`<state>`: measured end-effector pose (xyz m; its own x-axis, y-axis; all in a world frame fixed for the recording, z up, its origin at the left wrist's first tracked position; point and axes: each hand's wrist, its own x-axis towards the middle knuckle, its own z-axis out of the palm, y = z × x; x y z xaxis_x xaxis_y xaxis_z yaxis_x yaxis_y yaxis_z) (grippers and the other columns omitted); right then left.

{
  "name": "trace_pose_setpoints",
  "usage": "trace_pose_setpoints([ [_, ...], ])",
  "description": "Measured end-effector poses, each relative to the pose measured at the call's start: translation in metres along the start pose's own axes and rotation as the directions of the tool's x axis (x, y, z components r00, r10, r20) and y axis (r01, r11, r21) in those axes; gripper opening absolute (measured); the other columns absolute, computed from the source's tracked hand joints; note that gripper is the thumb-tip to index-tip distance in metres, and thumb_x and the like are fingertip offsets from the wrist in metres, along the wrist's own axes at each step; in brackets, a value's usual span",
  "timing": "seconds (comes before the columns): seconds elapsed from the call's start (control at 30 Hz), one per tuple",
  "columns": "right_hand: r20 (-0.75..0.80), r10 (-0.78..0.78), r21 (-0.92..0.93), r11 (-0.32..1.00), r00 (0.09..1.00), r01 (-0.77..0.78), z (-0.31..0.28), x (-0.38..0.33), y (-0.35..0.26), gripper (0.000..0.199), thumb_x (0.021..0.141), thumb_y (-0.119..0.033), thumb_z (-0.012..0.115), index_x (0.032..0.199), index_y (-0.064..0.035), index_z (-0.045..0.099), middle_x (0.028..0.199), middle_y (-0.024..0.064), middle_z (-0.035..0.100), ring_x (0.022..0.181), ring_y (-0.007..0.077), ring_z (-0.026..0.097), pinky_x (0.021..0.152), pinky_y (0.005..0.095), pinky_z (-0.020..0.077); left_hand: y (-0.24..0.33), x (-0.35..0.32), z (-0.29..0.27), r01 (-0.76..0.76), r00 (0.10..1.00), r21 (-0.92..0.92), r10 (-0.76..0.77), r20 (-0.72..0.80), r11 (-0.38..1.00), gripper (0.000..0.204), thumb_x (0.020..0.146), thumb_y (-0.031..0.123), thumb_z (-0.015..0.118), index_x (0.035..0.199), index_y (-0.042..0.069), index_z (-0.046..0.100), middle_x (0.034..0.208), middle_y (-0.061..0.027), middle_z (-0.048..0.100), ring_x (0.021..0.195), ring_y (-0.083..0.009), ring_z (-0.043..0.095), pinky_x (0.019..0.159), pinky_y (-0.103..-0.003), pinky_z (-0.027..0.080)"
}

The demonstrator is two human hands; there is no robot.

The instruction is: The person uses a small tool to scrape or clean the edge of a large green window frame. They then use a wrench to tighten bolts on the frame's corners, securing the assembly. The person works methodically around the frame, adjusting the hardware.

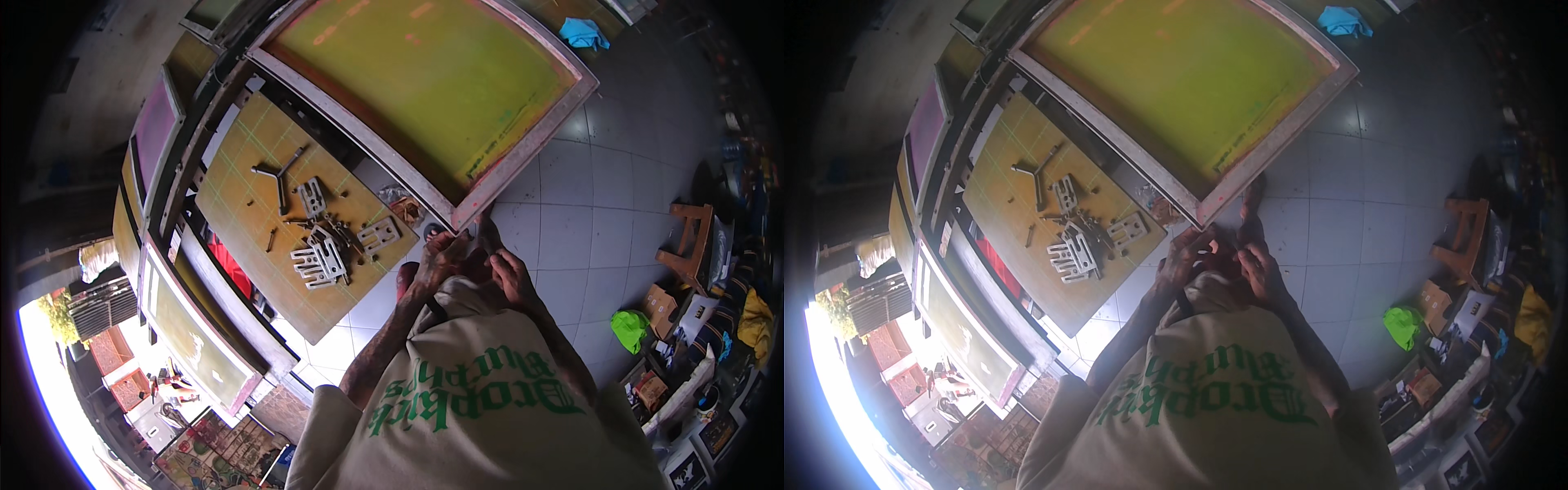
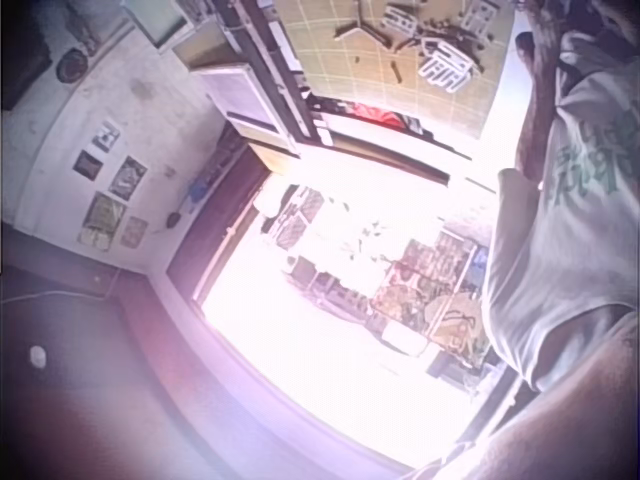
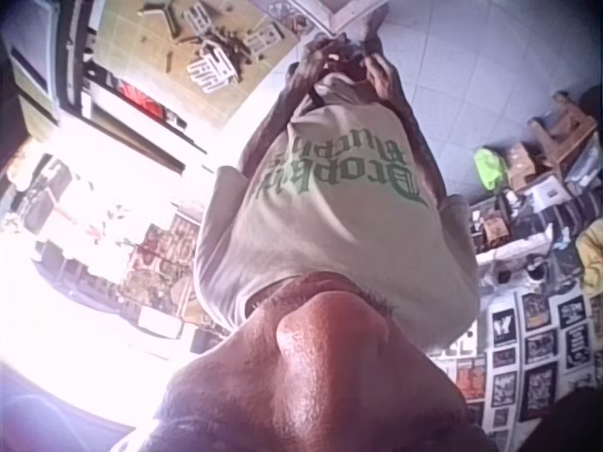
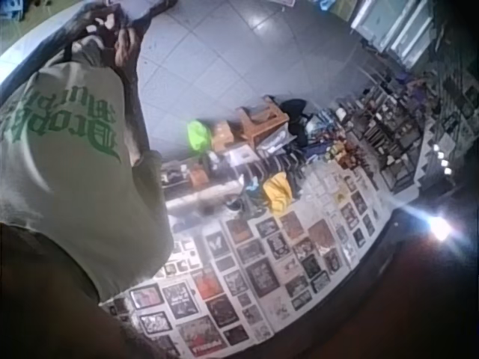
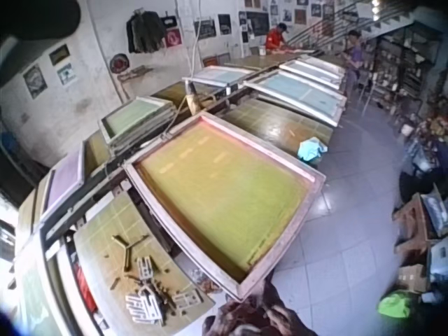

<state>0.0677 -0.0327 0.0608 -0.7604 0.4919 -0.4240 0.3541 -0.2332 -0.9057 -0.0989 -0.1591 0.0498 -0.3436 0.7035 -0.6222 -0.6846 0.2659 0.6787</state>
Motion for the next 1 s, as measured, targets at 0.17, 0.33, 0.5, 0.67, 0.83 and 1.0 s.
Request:
trace_pose_setpoints([
  [0.17,0.157,0.171,0.089,0.978,0.973,-0.186,-0.01,0.002,-0.006,0.027,0.103,-0.033,0.052,0.098,-0.0072,0.059,0.063,-0.0059,0.039,0.053,0.0034,0.033,0.048,0.0215,0.0268,-0.002,-0.003,0.004,0.033,0.999,-0.063,-0.034,-0.014,0.997,0.023,0.097,0.034,0.063,0.108,0.013,0.064,0.09,0.0027,0.062,0.078,-0.0076,0.059,0.067,-0.024,0.047],
  [0.33,0.142,0.081,0.131,0.986,0.986,-0.1,-0.004,0.013,0.002,0.023,0.103,-0.031,0.054,0.102,-0.0082,0.058,0.064,-0.0079,0.037,0.054,0.0022,0.032,0.047,0.0211,0.0265,0.001,-0.002,0.005,0.029,0.999,-0.045,-0.029,-0.013,0.999,0.022,0.097,0.033,0.065,0.106,0.013,0.065,0.085,0.0044,0.061,0.072,-0.0057,0.057,0.063,-0.023,0.045],
  [0.5,0.14,0.103,0.138,0.983,0.985,-0.122,-0.001,0.011,0.002,0.02,0.103,-0.029,0.054,0.104,-0.0089,0.056,0.064,-0.0074,0.037,0.053,0.0026,0.032,0.047,0.0215,0.0264,0.012,-0.01,0.017,0.037,0.996,-0.129,-0.046,-0.074,0.991,0.019,0.096,0.032,0.068,0.099,0.014,0.068,0.073,0.0092,0.058,0.059,-0.001,0.051,0.052,-0.019,0.039],
  [0.67,0.248,0.253,0.349,0.877,0.935,-0.33,0.003,0.008,-0.01,0.022,0.104,-0.032,0.05,0.097,-0.0107,0.05,0.062,-0.0038,0.036,0.048,0.0066,0.031,0.044,0.0241,0.0255,0.0,-0.006,0.013,-0.004,0.997,-0.135,-0.007,-0.079,0.991,0.017,0.096,0.031,0.067,0.099,0.014,0.068,0.074,0.0094,0.058,0.06,-0.0005,0.05,0.052,-0.019,0.039],
  [0.83,0.152,0.17,0.412,0.885,0.974,-0.219,0.022,0.004,0.001,0.027,0.1,-0.037,0.055,0.093,-0.013,0.046,0.06,-0.0039,0.032,0.047,0.0068,0.029,0.043,0.0252,0.023,0.007,-0.011,0.016,0.037,0.995,-0.164,-0.051,-0.084,0.986,0.016,0.096,0.03,0.067,0.1,0.014,0.069,0.075,0.0093,0.058,0.06,-0.0006,0.051,0.052,-0.019,0.04],
  [1.0,0.007,0.069,0.332,0.941,0.998,-0.068,0.03,0.013,0.024,0.026,0.098,-0.039,0.058,0.094,-0.0163,0.047,0.064,-0.0047,0.034,0.051,0.0049,0.03,0.047,0.0225,0.0221,0.012,-0.015,0.015,0.053,0.996,-0.183,-0.066,-0.062,0.982,0.018,0.096,0.029,0.067,0.104,0.012,0.068,0.081,0.0085,0.061,0.065,-0.0013,0.054,0.055,-0.019,0.042],
])
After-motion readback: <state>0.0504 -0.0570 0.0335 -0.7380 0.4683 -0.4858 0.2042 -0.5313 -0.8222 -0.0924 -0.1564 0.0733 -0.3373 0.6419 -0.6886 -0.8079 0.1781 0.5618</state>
